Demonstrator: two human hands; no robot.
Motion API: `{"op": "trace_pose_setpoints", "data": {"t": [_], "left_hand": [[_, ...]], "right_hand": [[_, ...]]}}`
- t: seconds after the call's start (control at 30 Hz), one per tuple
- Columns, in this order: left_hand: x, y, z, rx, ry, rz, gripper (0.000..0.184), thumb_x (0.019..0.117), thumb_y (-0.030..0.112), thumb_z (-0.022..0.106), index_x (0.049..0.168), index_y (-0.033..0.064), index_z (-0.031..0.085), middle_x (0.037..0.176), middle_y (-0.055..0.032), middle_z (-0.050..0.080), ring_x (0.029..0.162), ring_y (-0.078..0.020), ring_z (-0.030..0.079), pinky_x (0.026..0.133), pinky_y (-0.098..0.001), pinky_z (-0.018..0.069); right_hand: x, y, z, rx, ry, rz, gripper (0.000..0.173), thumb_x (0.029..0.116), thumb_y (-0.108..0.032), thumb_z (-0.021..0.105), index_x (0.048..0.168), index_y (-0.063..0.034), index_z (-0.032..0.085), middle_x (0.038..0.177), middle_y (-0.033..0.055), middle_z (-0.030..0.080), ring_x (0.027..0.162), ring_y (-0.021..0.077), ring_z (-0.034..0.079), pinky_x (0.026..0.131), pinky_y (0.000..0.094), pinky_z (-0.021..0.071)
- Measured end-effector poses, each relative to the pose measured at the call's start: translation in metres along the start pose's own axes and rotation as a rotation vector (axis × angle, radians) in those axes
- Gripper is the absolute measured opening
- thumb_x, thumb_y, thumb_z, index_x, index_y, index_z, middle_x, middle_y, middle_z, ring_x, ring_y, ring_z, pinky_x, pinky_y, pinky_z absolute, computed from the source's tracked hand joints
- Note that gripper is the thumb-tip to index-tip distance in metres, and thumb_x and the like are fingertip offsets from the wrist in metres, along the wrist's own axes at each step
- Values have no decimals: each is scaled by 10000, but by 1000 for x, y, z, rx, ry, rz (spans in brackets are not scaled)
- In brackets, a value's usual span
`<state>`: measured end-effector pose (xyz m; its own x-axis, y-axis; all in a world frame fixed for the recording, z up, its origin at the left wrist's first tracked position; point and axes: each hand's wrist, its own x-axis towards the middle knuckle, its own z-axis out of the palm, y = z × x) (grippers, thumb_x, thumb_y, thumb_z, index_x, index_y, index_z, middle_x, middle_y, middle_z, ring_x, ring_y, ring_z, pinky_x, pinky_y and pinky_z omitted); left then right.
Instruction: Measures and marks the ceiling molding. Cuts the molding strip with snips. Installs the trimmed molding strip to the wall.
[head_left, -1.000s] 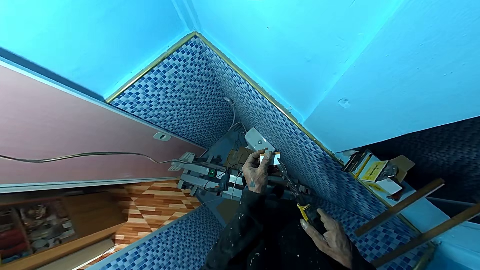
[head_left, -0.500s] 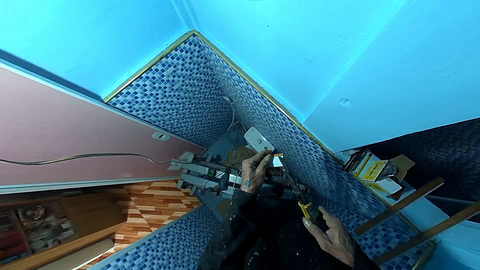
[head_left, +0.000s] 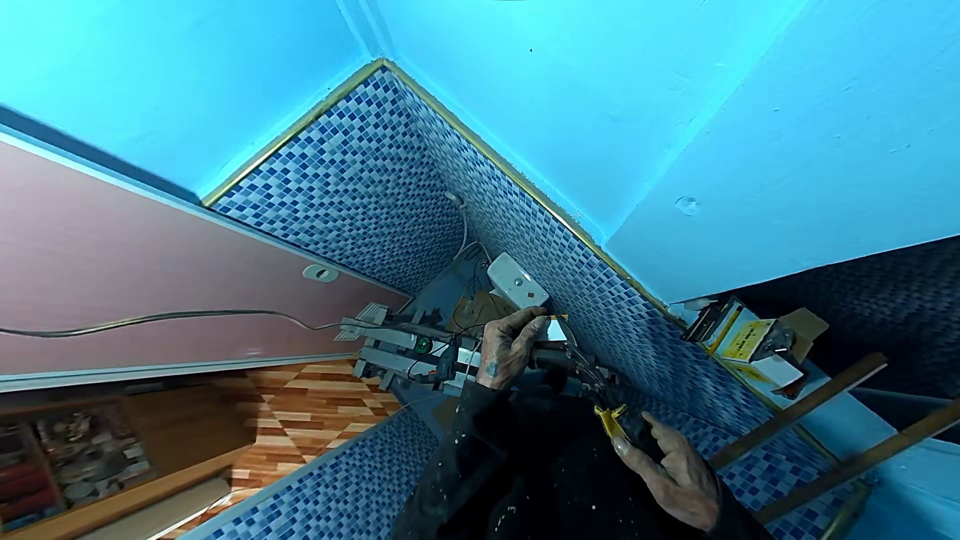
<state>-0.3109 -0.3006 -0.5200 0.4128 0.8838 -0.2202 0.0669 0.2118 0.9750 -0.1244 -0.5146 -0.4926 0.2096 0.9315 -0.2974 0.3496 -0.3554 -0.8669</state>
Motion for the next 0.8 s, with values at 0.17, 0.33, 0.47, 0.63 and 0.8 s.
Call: {"op": "trace_pose_setpoints", "data": {"t": [0.17,0.33,0.47,0.63,0.8], "left_hand": [[0,3,0,30,-3,20,203,1018,81,600,1157,-12,715,761,-26,714,514,-49,598,493,-214,530],[-1,5,5,1,9,16,189,1013,70,606,1139,-12,720,751,-34,714,502,-62,598,476,-221,530],[-4,7,8,-54,31,-52,177,1018,50,588,1129,-27,702,746,-47,707,496,-83,608,473,-237,546],[-6,3,11,-123,152,-34,153,1013,31,580,1092,-38,691,733,-55,699,500,-95,610,468,-243,542],[-4,-4,-11,-305,220,-24,208,1052,47,494,1193,-15,633,873,-103,709,655,-178,697,604,-349,630]], "right_hand": [[-2,-3,4,-160,80,-32,445,925,-427,623,1029,-2,701,798,63,714,725,53,683,666,264,567],[-2,5,18,-337,281,-159,479,921,-458,606,868,7,705,615,73,638,539,95,627,505,276,512],[-3,4,18,-389,315,-155,510,921,-488,591,835,3,704,589,83,620,511,131,617,480,318,502],[-7,5,16,-225,240,-46,488,930,-491,607,901,-19,727,661,53,683,561,96,671,530,310,569],[-13,-3,6,58,202,113,363,961,-370,617,1031,-20,683,741,-12,732,591,49,684,548,238,580]]}}
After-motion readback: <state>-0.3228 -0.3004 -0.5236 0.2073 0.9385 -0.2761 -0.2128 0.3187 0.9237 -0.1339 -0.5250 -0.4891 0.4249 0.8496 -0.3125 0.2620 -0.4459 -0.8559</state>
